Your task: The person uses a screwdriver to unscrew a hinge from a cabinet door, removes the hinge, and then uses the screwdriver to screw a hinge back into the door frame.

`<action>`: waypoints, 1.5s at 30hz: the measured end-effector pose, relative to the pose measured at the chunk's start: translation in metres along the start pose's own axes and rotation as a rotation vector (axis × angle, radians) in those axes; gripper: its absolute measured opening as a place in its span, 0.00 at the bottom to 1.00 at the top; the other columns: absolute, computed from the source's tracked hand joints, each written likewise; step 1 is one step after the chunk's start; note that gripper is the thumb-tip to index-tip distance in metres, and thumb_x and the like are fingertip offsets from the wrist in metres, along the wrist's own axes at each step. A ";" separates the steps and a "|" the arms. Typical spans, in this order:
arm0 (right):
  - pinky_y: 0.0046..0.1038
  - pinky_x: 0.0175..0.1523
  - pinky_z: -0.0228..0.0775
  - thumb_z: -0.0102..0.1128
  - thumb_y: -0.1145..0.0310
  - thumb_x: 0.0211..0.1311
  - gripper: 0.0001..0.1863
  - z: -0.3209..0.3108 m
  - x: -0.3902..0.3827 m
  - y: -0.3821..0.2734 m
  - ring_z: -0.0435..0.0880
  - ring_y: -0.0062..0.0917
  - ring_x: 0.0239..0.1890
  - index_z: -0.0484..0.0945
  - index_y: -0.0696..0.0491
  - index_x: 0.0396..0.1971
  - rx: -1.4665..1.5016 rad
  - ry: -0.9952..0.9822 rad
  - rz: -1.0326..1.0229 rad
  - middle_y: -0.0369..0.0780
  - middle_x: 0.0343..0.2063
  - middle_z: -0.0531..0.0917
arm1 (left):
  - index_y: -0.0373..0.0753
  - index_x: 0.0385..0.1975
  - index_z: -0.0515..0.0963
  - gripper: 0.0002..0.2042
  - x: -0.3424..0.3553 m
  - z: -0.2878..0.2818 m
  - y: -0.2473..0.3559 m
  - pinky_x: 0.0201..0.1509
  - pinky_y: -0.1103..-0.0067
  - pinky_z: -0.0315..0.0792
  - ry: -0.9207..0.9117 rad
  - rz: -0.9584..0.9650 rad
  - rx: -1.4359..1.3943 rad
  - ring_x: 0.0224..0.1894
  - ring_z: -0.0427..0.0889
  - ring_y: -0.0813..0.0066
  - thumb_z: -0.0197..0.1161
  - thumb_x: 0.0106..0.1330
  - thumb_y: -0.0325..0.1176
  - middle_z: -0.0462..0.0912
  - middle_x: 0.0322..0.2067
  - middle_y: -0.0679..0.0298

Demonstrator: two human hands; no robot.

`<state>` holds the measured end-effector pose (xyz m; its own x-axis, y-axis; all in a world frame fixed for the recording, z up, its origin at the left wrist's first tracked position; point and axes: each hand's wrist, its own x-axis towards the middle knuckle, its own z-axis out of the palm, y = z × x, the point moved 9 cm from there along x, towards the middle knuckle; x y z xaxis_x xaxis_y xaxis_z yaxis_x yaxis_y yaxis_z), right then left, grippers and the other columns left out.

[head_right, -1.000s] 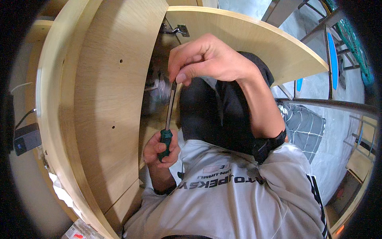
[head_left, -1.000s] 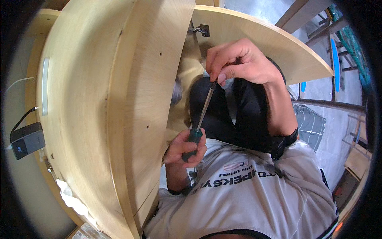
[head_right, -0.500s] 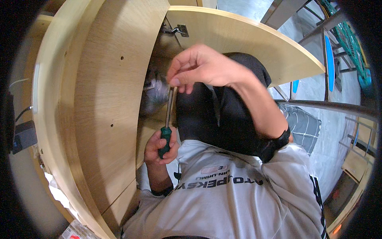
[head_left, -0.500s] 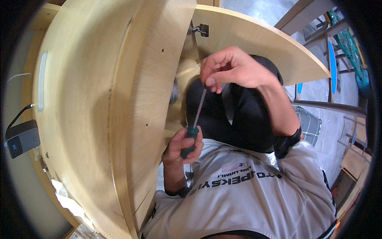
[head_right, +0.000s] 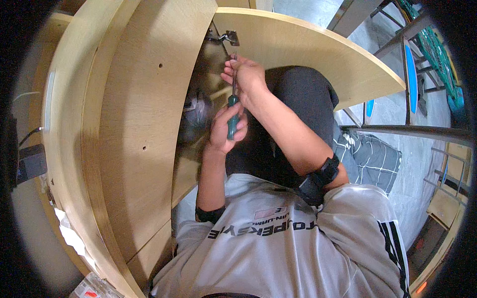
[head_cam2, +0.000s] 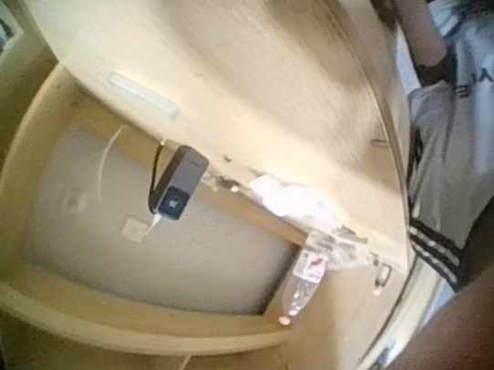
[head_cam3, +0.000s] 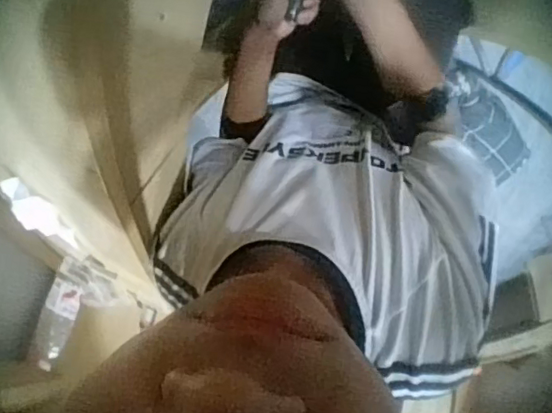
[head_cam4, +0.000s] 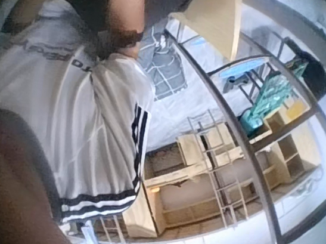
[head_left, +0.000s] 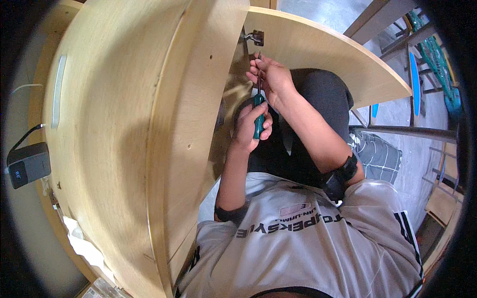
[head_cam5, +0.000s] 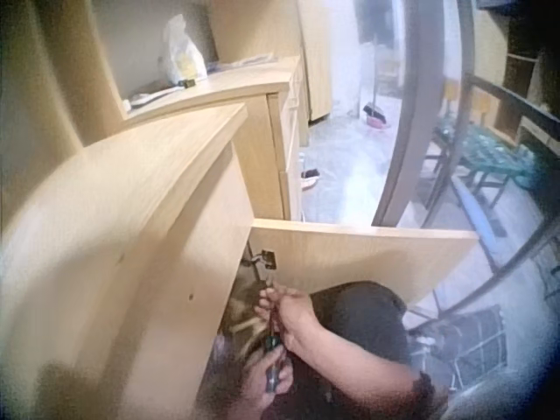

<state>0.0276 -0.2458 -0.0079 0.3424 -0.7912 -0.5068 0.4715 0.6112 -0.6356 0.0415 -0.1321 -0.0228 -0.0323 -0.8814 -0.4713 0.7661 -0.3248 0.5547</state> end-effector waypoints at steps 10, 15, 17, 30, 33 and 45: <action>0.21 0.37 0.77 0.47 0.75 0.62 0.11 0.003 0.014 -0.002 0.76 0.18 0.28 0.68 0.60 0.43 0.034 -0.066 -0.049 0.38 0.29 0.76 | 0.41 0.25 0.63 0.08 0.011 0.002 0.005 0.10 0.85 0.55 -0.013 0.025 0.021 0.09 0.61 0.80 0.52 0.62 0.36 0.65 0.13 0.66; 0.21 0.35 0.76 0.46 0.77 0.61 0.14 0.010 0.013 -0.004 0.75 0.19 0.26 0.66 0.62 0.47 0.086 -0.026 -0.039 0.39 0.29 0.75 | 0.42 0.24 0.64 0.09 0.012 0.001 0.009 0.10 0.87 0.52 -0.024 0.019 0.019 0.09 0.58 0.82 0.50 0.63 0.37 0.63 0.13 0.68; 0.21 0.34 0.76 0.44 0.78 0.61 0.16 0.011 0.014 -0.004 0.74 0.20 0.26 0.65 0.63 0.49 0.109 -0.017 -0.038 0.40 0.28 0.74 | 0.42 0.24 0.64 0.09 0.012 0.000 0.010 0.10 0.87 0.52 -0.022 0.011 0.019 0.09 0.59 0.82 0.50 0.63 0.37 0.63 0.13 0.68; 0.20 0.32 0.74 0.46 0.73 0.63 0.09 0.008 0.008 0.002 0.76 0.21 0.27 0.70 0.61 0.40 0.213 0.037 -0.070 0.40 0.30 0.77 | 0.39 0.31 0.69 0.09 -0.008 -0.034 0.024 0.12 0.86 0.56 0.360 0.280 0.513 0.11 0.64 0.82 0.55 0.62 0.38 0.68 0.15 0.69; 0.23 0.36 0.72 0.50 0.69 0.62 0.09 0.008 -0.006 0.024 0.77 0.22 0.27 0.70 0.60 0.35 -0.077 -0.072 0.007 0.39 0.27 0.77 | 0.39 0.32 0.69 0.08 -0.031 -0.021 0.047 0.11 0.86 0.54 0.594 0.688 0.929 0.10 0.62 0.82 0.55 0.62 0.37 0.67 0.14 0.68; 0.26 0.41 0.74 0.43 0.72 0.64 0.12 0.014 -0.016 0.019 0.80 0.28 0.34 0.68 0.62 0.43 -0.022 -0.194 0.045 0.46 0.35 0.78 | 0.39 0.35 0.69 0.08 -0.018 -0.023 0.015 0.08 0.86 0.51 0.153 0.179 0.184 0.10 0.62 0.82 0.53 0.63 0.37 0.61 0.10 0.68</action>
<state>0.0424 -0.2215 -0.0036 0.5137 -0.7510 -0.4149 0.4348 0.6447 -0.6287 0.0679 -0.1135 -0.0217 0.2007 -0.8726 -0.4453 0.6213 -0.2381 0.7465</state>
